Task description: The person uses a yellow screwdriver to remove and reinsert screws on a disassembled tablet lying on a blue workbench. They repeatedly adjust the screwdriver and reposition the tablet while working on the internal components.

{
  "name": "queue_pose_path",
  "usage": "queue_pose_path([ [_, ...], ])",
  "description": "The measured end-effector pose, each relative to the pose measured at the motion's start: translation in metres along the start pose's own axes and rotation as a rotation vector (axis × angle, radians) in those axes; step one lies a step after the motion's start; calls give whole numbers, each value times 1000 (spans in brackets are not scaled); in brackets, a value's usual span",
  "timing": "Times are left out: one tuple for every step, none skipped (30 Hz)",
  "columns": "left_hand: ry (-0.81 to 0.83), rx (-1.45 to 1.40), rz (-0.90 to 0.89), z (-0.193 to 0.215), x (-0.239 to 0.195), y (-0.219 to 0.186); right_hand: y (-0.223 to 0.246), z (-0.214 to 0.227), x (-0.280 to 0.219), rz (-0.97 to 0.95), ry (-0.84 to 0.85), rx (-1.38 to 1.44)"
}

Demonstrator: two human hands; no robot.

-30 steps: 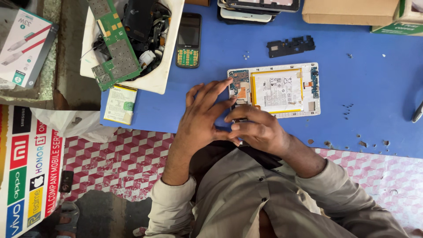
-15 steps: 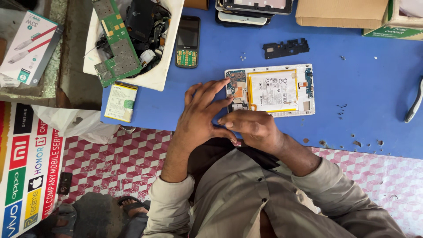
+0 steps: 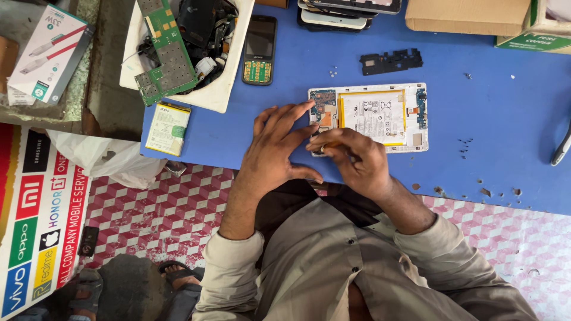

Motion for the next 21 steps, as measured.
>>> queue_pose_path([
  [-5,-5,3,0,0,0,0,0,0,32,-29,43],
  [-10,-10,6,0,0,-1,-1,-2,-1,64,-59,87],
  [-10,-14,12,0,0,-1,-1,-2,-1,97,-88,131],
  [-9,-19,18,1,0,-1,-2,-2,-2,99,-90,107],
  [-7,-23,24,1,0,-1,-2,-2,-3,102,-91,84],
  [-7,-30,26,1,1,-2,-3,-2,-4,104,-93,61],
  [-6,-36,29,1,1,-2,-3,-3,-5,106,-113,38],
  [-5,-43,31,2,1,-2,-3,-3,-6,107,-134,15],
  [-7,-47,29,3,1,-3,-3,-4,-6,108,-155,-8],
  [-9,-52,25,4,1,-3,-3,-3,-7,109,-178,41],
  [-10,-57,21,4,1,-3,-2,-3,-8,110,-200,90],
  [-20,-65,21,5,1,-4,-1,-2,-8,111,-222,140],
  [-30,-73,21,6,1,-4,0,-1,-9,87,-277,116],
  [-40,-80,22,6,0,-4,2,-1,-9,63,-331,94],
  [-35,-81,29,6,0,-4,3,0,-9,39,-386,72],
  [-29,-82,36,6,0,-3,5,1,-9,-1,-427,70],
  [-22,-82,43,5,-1,-2,6,2,-9,-43,-469,68],
  [-25,-77,48,4,-1,-2,7,3,-9,-85,-511,66],
  [-28,-72,53,4,-1,-1,7,4,-8,-94,-520,103],
  [-30,-68,57,3,-1,-1,7,6,-7,-105,-529,139],
  [-32,-73,41,2,0,0,7,7,-7,-115,-539,175],
])
Point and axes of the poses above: each hand's wrist, its own x-axis towards the middle knuckle, its own z-axis out of the back of the hand, y = z × x, the point moved 1 cm from there along x, towards the middle knuckle, and after that the axes turned 2 degrees about x, right-handed, at the moved point
